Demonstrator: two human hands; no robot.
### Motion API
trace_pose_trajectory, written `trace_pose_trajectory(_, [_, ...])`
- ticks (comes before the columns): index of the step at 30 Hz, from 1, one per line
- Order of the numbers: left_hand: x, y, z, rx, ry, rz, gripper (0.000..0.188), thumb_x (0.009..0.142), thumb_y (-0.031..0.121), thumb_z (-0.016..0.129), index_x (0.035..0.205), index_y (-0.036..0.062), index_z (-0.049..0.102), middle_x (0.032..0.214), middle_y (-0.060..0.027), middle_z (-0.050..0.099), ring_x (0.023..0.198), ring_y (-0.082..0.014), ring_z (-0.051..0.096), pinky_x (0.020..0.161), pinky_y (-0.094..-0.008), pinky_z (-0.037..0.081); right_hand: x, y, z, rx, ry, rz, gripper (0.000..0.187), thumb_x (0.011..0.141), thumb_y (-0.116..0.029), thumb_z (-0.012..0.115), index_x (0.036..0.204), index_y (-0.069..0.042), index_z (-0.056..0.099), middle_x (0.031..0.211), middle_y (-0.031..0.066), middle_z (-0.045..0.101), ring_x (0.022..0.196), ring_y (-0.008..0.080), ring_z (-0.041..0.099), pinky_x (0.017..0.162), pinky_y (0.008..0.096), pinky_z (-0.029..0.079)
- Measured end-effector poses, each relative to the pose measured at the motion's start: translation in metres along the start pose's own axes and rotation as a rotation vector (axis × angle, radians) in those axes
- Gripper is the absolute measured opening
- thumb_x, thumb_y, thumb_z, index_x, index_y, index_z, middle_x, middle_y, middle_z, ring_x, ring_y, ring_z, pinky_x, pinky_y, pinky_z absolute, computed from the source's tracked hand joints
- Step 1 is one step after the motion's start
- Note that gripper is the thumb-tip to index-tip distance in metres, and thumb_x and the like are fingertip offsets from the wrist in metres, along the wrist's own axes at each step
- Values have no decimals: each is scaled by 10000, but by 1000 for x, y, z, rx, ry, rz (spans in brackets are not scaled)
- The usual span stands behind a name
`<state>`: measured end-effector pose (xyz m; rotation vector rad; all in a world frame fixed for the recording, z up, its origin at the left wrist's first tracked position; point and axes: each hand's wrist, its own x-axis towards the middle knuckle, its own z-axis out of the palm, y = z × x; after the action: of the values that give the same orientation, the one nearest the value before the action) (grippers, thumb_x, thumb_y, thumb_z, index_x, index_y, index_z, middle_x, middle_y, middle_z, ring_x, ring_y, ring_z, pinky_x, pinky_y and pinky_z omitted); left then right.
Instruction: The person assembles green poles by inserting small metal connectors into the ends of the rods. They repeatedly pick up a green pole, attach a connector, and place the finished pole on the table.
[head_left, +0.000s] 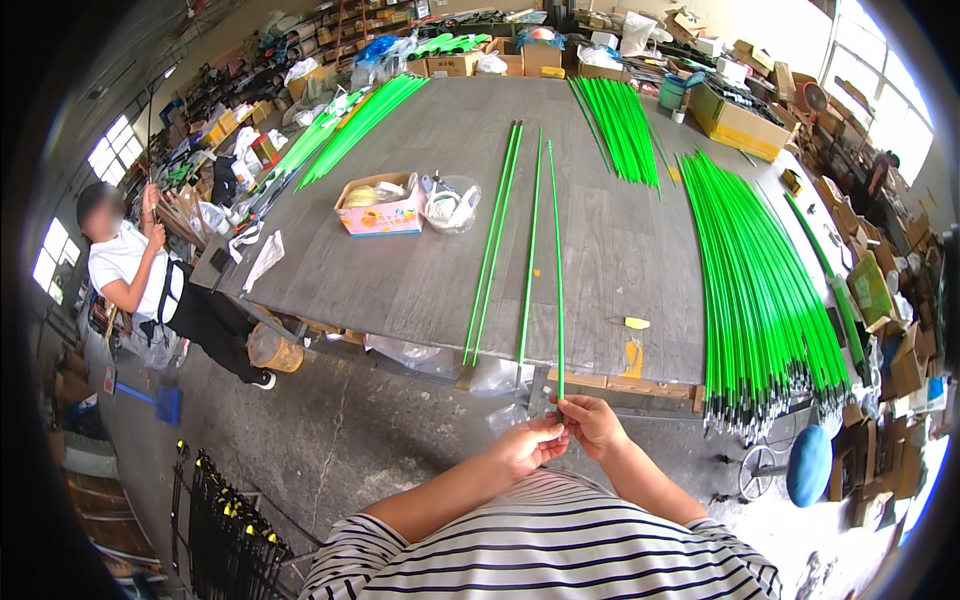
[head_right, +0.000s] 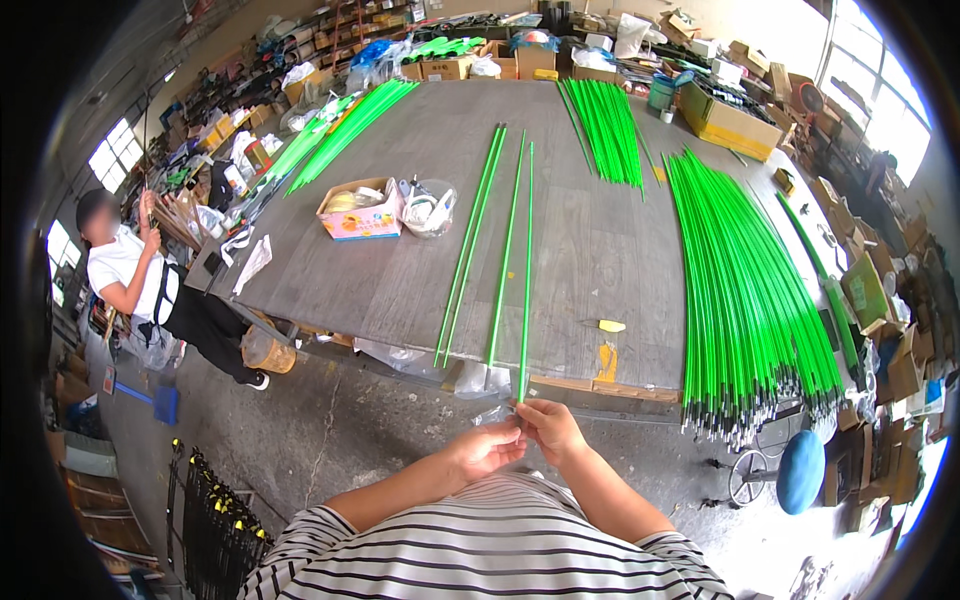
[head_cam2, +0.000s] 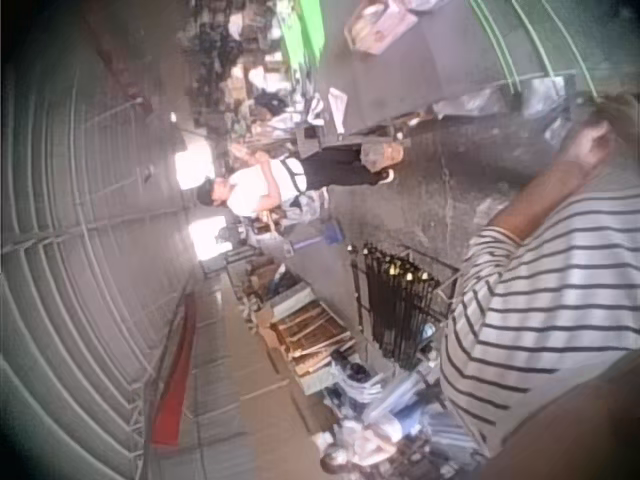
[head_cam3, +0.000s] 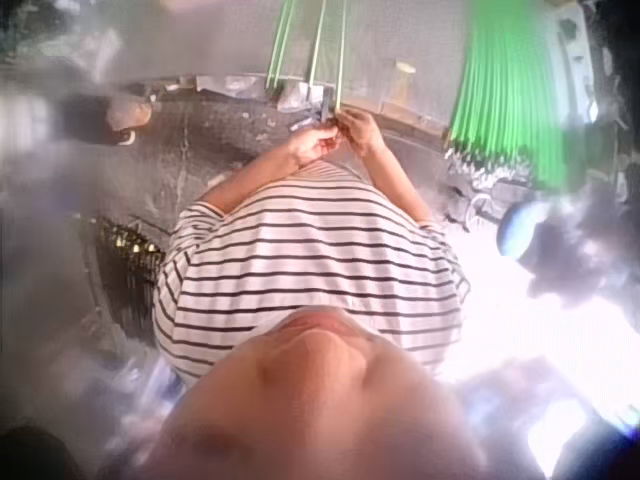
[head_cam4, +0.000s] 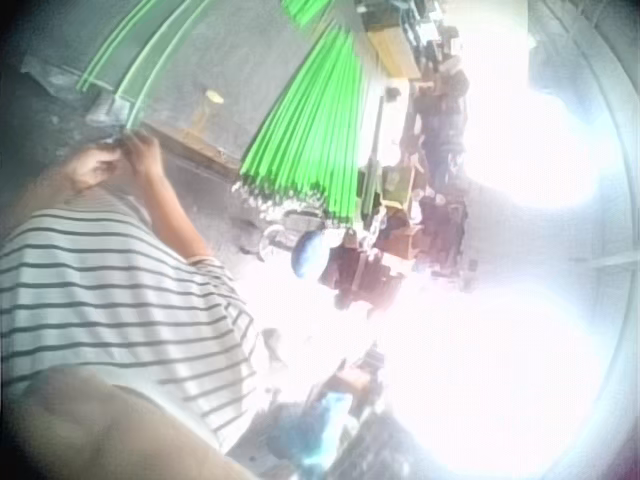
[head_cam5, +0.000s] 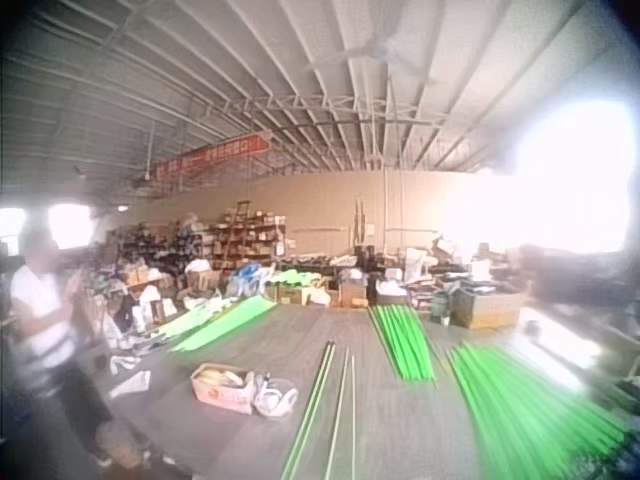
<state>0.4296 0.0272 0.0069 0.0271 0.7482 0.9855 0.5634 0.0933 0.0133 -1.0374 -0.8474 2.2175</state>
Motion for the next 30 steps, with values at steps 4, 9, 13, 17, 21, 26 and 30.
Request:
trace_pose_trajectory(4, [-2, 0, -1, 5, 20, -16, 199, 763, 87, 600, 940, 66, 510, 864, -43, 541, 815, -157, 521, 791, -298, 436, -2, 1, 2, 14, 30, 6, 210, 828, -119, 527, 951, 47, 564, 777, 75, 581, 634, 112, 519, 601, 232, 444])
trace_pose_trajectory(9, [-3, -1, -5, 13, 38, -24, 199, 765, 84, 597, 939, 72, 501, 861, -37, 536, 813, -149, 518, 788, -298, 437, 1, 7, 0, 21, 6, 8, 197, 832, -121, 522, 933, 41, 568, 779, 73, 581, 632, 108, 514, 599, 231, 446])
trace_pose_trajectory(13, [-3, -2, -5, 19, 38, -8, 196, 768, 83, 594, 938, 74, 499, 858, -35, 533, 812, -148, 517, 783, -294, 439, -1, 5, 4, 44, 13, 17, 197, 830, -122, 524, 935, 39, 569, 777, 70, 579, 627, 103, 504, 595, 228, 442])
trace_pose_trajectory(17, [-4, 1, 0, 27, 48, -21, 183, 775, 78, 585, 937, 73, 501, 863, -36, 533, 812, -149, 517, 780, -293, 439, 3, 7, -2, 21, 1, 6, 198, 845, -109, 492, 961, 41, 551, 796, 100, 589, 678, 147, 554, 612, 249, 465])
trace_pose_trajectory(21, [-2, 4, 4, 32, 40, -32, 174, 783, 72, 572, 942, 67, 503, 857, -37, 536, 805, -151, 521, 771, -291, 443, 5, 6, -7, 23, 10, 5, 196, 851, -102, 478, 970, 40, 544, 808, 117, 594, 703, 171, 579, 628, 265, 477])
trace_pose_trajectory(26, [-1, 1, -11, 28, 37, 43, 142, 796, 64, 552, 934, 47, 522, 847, -48, 547, 782, -149, 537, 738, -285, 460, 7, 4, 10, -1, -13, -21, 177, 820, -135, 535, 882, 25, 580, 750, 52, 573, 611, 105, 494, 586, 239, 423])
trace_pose_trajectory(30, [19, -13, -22, 55, -24, 27, 158, 773, 146, 604, 907, 77, 556, 820, -24, 575, 782, -144, 555, 741, -290, 465, -3, -1, 9, -35, 53, -28, 180, 822, -113, 519, 926, 27, 566, 729, 59, 582, 642, 132, 549, 569, 248, 439])
